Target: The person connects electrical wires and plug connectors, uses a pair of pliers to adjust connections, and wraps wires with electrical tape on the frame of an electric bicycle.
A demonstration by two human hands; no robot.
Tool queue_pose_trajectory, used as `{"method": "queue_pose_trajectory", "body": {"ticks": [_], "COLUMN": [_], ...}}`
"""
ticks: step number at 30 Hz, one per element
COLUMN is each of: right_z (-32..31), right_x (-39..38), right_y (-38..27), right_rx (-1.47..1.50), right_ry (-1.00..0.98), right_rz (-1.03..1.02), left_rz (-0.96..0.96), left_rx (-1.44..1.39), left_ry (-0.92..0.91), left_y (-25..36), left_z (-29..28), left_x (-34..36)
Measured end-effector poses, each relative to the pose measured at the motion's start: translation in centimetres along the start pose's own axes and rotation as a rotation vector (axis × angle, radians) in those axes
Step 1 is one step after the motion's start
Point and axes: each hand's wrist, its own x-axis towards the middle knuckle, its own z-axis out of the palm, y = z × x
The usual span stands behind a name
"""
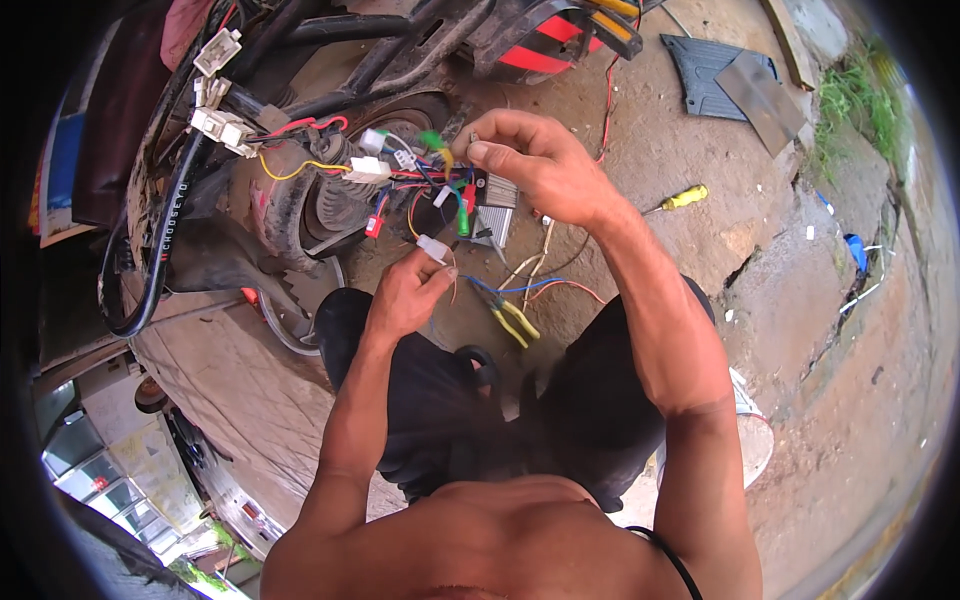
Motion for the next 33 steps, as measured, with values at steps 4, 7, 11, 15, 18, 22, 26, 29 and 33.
{"method": "queue_pose_trajectory", "body": {"ticks": [4,7,11,15,18,22,26,29,33], "right_z": [-0.5,-2.6,-3.5,-3.5,-4.6,-1.4,-2.6,-3.0,-3.2], "right_x": [0.1,0.7,0.5,-0.2,-1.9,-0.4,-1.9,-2.0,-1.3], "right_y": [0.5,1.3,1.3,1.0,0.9,0.2,-0.2,-0.4,-0.2], "right_rx": [0.038,0.029,0.084,0.049,0.035,0.091,0.06,0.051,0.04], "right_ry": [0.094,0.453,0.546,0.509,0.547,0.482,0.512,0.524,0.531], "right_rz": [-0.007,0.042,0.036,0.06,0.073,0.038,0.044,0.051,0.106], "left_rz": [-0.075,-0.079,-0.066,-0.302,-0.309,-0.216,-0.322,-0.387,-0.189], "left_rx": [-0.047,-0.117,-0.215,-0.496,-0.504,-0.107,0.129,0.145,-0.102], "left_ry": [-0.025,-0.091,-0.208,-0.189,-0.087,0.203,0.179,0.104,0.271], "left_y": [-2.8,-4.8,-5.2,-6.0,-4.4,-11.9,-10.0,-8.6,-7.7], "left_z": [1.7,4.7,9.6,15.1,20.2,20.5,23.0,22.6,21.4], "left_x": [0.8,1.9,4.9,11.1,15.7,21.0,23.0,23.3,20.8]}}
